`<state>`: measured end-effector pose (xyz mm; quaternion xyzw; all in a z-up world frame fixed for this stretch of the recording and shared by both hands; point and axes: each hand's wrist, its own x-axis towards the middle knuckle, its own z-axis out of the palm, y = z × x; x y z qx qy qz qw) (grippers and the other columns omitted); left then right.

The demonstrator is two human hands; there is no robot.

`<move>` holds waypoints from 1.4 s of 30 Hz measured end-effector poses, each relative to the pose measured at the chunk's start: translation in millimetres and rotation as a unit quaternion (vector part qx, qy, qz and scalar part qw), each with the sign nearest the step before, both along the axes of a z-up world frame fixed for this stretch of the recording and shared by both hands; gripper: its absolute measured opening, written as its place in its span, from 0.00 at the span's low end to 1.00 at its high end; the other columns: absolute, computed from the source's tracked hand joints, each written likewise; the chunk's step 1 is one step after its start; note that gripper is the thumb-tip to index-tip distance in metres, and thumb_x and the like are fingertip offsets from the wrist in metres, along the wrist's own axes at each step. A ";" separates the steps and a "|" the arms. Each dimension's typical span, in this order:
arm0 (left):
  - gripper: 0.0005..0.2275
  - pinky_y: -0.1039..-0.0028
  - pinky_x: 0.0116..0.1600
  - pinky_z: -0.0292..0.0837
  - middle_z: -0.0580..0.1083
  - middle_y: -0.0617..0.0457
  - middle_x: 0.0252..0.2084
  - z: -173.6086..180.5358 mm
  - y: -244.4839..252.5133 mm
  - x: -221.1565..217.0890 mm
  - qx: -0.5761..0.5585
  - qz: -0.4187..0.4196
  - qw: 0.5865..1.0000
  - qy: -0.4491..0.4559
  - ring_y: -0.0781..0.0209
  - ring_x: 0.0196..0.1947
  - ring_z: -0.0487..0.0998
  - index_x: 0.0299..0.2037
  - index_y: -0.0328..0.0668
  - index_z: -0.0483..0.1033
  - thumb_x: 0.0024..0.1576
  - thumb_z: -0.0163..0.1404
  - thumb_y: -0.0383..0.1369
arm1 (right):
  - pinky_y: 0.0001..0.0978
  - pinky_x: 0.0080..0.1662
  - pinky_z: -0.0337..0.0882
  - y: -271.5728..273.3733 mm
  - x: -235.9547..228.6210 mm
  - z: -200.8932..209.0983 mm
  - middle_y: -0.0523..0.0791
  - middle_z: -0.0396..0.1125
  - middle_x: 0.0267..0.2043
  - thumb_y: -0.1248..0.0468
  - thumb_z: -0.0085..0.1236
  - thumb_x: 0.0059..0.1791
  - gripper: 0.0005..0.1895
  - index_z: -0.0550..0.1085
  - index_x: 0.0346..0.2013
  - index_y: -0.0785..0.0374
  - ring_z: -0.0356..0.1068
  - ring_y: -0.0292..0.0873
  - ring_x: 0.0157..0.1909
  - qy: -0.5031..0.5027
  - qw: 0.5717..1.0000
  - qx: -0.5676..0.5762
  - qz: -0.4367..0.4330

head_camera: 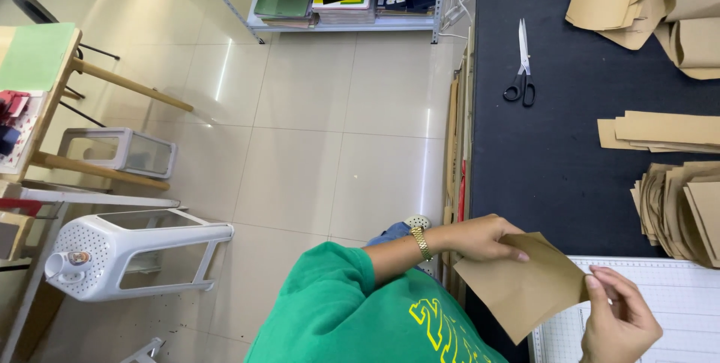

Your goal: Folding and stacking brown paper sheets to create bags or envelopes on a workshop table.

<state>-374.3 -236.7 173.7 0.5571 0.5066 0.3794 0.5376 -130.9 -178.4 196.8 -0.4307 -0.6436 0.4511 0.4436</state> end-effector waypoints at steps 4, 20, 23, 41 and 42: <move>0.17 0.75 0.45 0.75 0.80 0.58 0.42 -6.3 -2.5 7.6 0.003 0.042 0.998 -0.055 0.69 0.43 0.79 0.45 0.43 0.80 0.59 0.51 0.47 | 0.45 0.60 0.65 2.3 -1.6 26.6 0.67 0.59 0.63 0.81 0.52 0.48 0.43 0.52 0.76 0.63 0.63 0.55 0.57 -0.038 0.984 -0.166 0.049; 0.23 0.74 0.47 0.79 0.81 0.52 0.46 -3.5 5.3 54.1 -0.094 0.021 0.991 -0.093 0.61 0.46 0.82 0.47 0.43 0.79 0.44 0.62 0.45 | 0.38 0.60 0.76 -20.7 44.8 -57.6 0.50 0.72 0.55 0.70 0.65 0.56 0.09 0.75 0.49 0.69 0.73 0.46 0.56 -0.025 0.992 -0.033 -0.117; 0.18 0.76 0.41 0.75 0.80 0.57 0.40 -27.0 10.5 61.2 -0.043 0.025 0.998 -0.044 0.68 0.40 0.80 0.43 0.43 0.80 0.49 0.60 0.46 | 0.37 0.58 0.79 -18.7 46.9 -62.3 0.51 0.72 0.55 0.66 0.68 0.56 0.14 0.75 0.52 0.69 0.74 0.45 0.56 0.003 0.992 -0.050 -0.119; 0.10 0.74 0.63 0.75 0.82 0.48 0.49 -29.3 26.0 61.0 0.025 0.000 0.972 -0.233 0.63 0.53 0.81 0.49 0.40 0.83 0.62 0.51 0.20 | 0.30 0.63 0.68 -24.3 28.3 6.0 0.51 0.73 0.52 0.78 0.53 0.51 0.12 0.78 0.49 0.70 0.72 0.43 0.57 -0.109 0.985 -0.116 0.060; 0.10 0.78 0.57 0.74 0.82 0.55 0.47 -35.6 28.0 60.4 0.028 0.008 0.978 -0.205 0.70 0.50 0.78 0.51 0.43 0.82 0.61 0.55 0.28 | 0.30 0.60 0.72 -24.7 23.8 -10.8 0.50 0.72 0.51 0.76 0.59 0.50 0.14 0.76 0.51 0.69 0.72 0.44 0.55 -0.067 0.992 -0.104 -0.008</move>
